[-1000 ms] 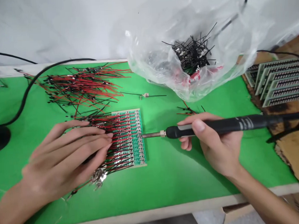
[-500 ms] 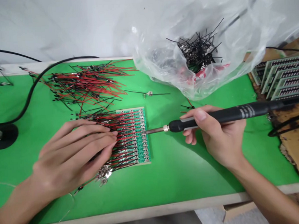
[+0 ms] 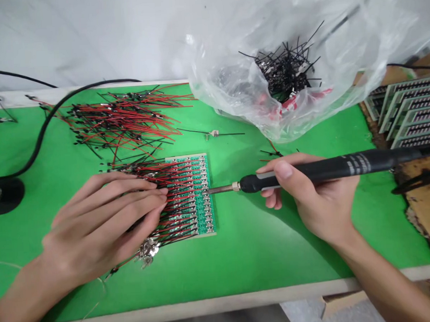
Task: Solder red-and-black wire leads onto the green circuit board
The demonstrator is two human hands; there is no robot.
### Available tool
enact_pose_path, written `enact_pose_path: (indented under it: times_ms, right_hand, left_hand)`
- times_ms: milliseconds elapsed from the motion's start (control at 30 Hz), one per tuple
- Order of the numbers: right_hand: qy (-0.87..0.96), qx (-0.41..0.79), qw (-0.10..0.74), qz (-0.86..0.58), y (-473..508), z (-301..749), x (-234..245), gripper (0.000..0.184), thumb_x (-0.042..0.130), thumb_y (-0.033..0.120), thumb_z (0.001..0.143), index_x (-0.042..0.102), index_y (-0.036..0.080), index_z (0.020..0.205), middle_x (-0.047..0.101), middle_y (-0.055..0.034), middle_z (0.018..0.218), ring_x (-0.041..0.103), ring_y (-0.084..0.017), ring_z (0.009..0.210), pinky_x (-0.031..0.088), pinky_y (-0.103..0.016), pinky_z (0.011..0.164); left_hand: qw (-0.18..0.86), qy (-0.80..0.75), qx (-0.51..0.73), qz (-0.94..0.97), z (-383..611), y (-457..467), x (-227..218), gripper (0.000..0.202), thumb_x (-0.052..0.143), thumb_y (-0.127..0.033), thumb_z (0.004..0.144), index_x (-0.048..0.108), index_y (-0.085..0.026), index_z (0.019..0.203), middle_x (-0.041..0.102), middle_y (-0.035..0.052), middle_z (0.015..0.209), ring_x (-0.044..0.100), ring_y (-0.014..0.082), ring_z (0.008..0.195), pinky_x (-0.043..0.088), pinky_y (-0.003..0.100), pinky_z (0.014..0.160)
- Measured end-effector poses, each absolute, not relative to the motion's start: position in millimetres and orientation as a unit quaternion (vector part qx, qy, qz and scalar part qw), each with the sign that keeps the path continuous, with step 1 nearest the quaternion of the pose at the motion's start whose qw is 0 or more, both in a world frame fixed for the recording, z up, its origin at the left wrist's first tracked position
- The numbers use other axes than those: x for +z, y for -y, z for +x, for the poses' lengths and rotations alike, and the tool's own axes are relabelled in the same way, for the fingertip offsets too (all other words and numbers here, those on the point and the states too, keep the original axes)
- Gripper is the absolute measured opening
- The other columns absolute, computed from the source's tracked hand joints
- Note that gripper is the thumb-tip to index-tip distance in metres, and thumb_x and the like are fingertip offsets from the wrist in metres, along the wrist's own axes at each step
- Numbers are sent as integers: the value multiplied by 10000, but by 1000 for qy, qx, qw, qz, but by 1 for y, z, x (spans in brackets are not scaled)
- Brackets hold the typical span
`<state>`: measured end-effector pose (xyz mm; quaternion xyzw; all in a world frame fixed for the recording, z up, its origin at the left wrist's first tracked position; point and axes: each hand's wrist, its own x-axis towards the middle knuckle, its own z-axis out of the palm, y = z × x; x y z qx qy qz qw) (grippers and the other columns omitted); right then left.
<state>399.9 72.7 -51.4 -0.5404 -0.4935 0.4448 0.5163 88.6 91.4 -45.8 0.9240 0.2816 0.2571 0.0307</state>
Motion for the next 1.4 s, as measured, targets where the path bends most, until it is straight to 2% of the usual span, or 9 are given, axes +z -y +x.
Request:
enact_pose_path:
  times_ms: [133, 333, 467, 733, 1033, 1400]
  right_hand:
    - [540, 391, 531, -523, -68, 399, -49, 142, 732, 323, 869, 833, 224, 854, 718, 14, 557, 625, -142, 390, 475, -254, 310]
    - [459, 383, 606, -524, -70, 397, -44, 134, 775, 316, 786, 831, 194, 775, 725, 9, 549, 597, -149, 359, 440, -278, 283]
    - [459, 404, 586, -531, -70, 399, -45, 166, 774, 345, 789, 830, 190, 772, 704, 4, 513, 593, -149, 360, 446, -275, 300]
    - [434, 428, 589, -531, -72, 402, -48, 151, 729, 287, 823, 826, 175, 794, 722, -21, 552, 607, -159, 373, 440, -265, 288]
    - [462, 480, 538, -517, -67, 405, -54, 170, 703, 307, 887, 826, 192, 861, 727, -26, 587, 648, -159, 418, 497, -243, 337]
    - [505, 467, 520, -507, -68, 405, -56, 156, 707, 307, 891, 833, 216, 898, 740, -30, 616, 657, -176, 437, 516, -267, 332]
  left_hand:
    - [31, -282, 258, 924, 88, -91, -45, 258, 789, -69, 790, 695, -93, 1029, 779, 44, 1012, 703, 213, 963, 559, 415, 902]
    - [33, -281, 264, 922, 88, -92, -46, 283, 799, -68, 780, 694, -95, 1041, 774, 39, 1022, 696, 207, 979, 558, 410, 921]
    - [37, -286, 262, 921, 88, -91, -47, 283, 792, -68, 786, 699, -103, 1051, 771, 35, 1033, 695, 206, 985, 558, 410, 919]
    - [34, -283, 262, 922, 87, -91, -46, 270, 779, -73, 803, 695, -101, 1058, 772, 42, 1048, 693, 216, 1003, 558, 424, 922]
    - [34, -283, 254, 924, 87, -91, -46, 249, 771, -74, 815, 701, -95, 1053, 772, 50, 1068, 695, 212, 1001, 551, 426, 923]
    - [33, -283, 254, 924, 87, -91, -47, 263, 775, -73, 807, 696, -97, 1056, 776, 49, 1053, 700, 218, 990, 557, 436, 920]
